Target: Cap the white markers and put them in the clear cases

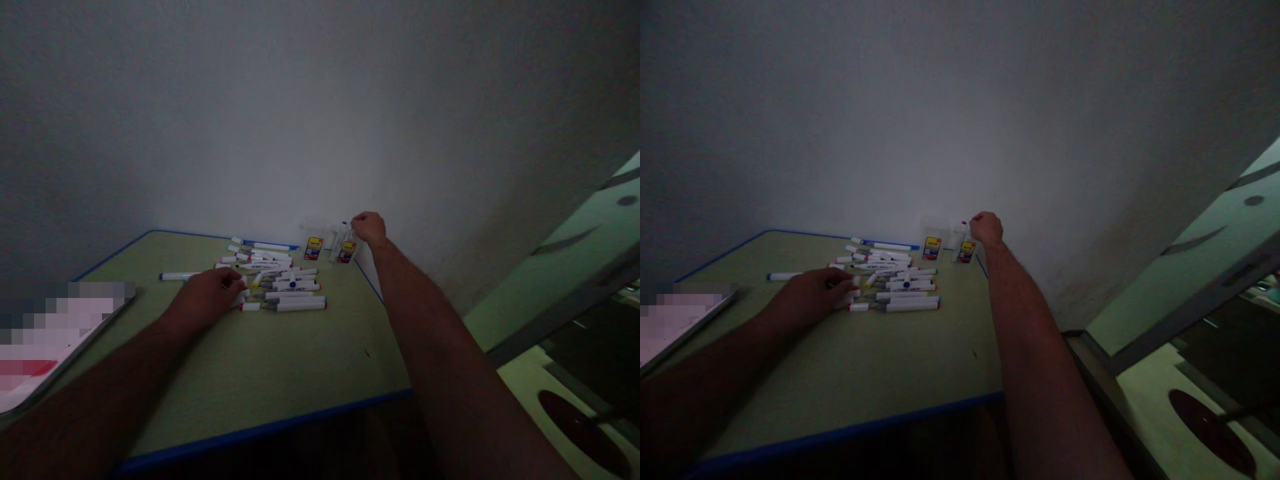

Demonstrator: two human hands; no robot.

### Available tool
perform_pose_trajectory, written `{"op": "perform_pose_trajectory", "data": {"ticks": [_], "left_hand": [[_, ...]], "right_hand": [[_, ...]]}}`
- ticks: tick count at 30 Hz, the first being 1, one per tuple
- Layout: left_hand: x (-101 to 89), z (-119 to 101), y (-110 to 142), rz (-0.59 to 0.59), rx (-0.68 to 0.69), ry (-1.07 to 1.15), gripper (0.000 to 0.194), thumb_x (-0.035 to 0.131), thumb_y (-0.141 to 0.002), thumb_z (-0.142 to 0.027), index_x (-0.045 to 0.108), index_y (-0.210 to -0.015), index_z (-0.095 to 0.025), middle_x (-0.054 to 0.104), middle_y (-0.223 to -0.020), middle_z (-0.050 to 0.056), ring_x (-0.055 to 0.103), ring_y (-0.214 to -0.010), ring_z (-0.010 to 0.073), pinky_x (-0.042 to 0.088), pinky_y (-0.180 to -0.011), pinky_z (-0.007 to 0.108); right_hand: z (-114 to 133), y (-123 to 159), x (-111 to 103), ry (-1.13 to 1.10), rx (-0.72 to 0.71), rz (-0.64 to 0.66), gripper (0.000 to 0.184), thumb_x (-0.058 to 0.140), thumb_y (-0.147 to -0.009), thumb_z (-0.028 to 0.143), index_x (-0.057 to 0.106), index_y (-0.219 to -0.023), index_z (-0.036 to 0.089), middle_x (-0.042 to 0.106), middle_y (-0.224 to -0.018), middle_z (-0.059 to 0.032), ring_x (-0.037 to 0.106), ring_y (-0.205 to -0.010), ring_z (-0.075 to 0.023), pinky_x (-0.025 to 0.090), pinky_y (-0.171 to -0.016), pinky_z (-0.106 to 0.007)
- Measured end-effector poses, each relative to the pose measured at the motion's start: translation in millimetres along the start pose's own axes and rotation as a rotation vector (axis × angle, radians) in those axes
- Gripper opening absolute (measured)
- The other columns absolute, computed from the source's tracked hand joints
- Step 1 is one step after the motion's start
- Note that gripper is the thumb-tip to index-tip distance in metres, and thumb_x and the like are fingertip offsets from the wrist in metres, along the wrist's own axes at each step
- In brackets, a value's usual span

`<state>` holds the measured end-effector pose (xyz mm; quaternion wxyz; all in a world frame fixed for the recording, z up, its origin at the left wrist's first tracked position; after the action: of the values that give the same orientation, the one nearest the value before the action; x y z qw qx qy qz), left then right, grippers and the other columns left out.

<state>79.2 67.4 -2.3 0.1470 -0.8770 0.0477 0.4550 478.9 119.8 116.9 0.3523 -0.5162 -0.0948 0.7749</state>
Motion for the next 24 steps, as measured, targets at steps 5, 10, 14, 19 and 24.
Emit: {"op": "perform_pose_trajectory", "data": {"ticks": [5,10,14,19,24], "left_hand": [[-1.0,-1,0,-0.011,-0.008,0.005,0.034,0.054,-0.085,-0.043,0.08,-0.095,-0.023,0.079,-0.101,0.013,0.072,-0.089,0.0314,0.051,-0.079,0.041],[2.0,0,-2,0.005,-0.017,-0.03,0.038,0.052,-0.086,-0.044,0.079,-0.099,-0.022,0.079,-0.105,0.011,0.072,-0.092,0.0292,0.05,-0.08,0.037],[3.2,1,-3,0.009,-0.012,-0.039,0.038,0.052,-0.086,-0.043,0.079,-0.102,-0.021,0.079,-0.105,0.012,0.072,-0.093,0.0299,0.051,-0.08,0.038],[2.0,-1,-2,0.009,-0.005,-0.042,0.04,0.051,-0.086,-0.044,0.079,-0.102,-0.019,0.079,-0.107,0.014,0.072,-0.093,0.0315,0.051,-0.081,0.04],[2.1,-1,-2,0.013,-0.006,-0.054,0.04,0.051,-0.087,-0.043,0.078,-0.103,-0.019,0.079,-0.105,0.013,0.072,-0.091,0.0292,0.051,-0.081,0.038]], "right_hand": [[3,-2,6,0.053,-0.003,0.03,0.019,0.065,-0.081,0.019,0.08,-0.092,0.019,0.078,-0.102,-0.0109,0.071,-0.098,-0.0233,0.053,-0.089,-0.035],[3,-4,9,0.069,-0.016,0.01,0.017,0.065,-0.081,0.017,0.08,-0.09,0.019,0.078,-0.104,-0.0119,0.071,-0.098,-0.0233,0.053,-0.09,-0.036],[2,-5,10,0.059,-0.033,0.01,0.022,0.066,-0.078,0.016,0.08,-0.095,0.018,0.078,-0.107,-0.0131,0.071,-0.102,-0.0261,0.053,-0.093,-0.04],[7,-3,11,0.112,-0.065,0.039,0.021,0.068,-0.079,0.016,0.08,-0.095,0.018,0.077,-0.109,-0.0146,0.071,-0.107,-0.0296,0.051,-0.099,-0.047],[11,-5,12,0.144,-0.052,0.088,0.024,0.068,-0.079,0.015,0.08,-0.1,0.017,0.076,-0.113,-0.0154,0.069,-0.111,-0.0316,0.051,-0.101,-0.049]]}}
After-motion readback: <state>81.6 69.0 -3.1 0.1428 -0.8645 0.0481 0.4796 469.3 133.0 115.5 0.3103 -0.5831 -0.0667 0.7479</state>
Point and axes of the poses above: each hand's wrist, its own y-axis away from the middle knuckle, its own x-axis out of the palm, z = x × y, the point moved 7 cm from there along -y, towards the middle knuckle
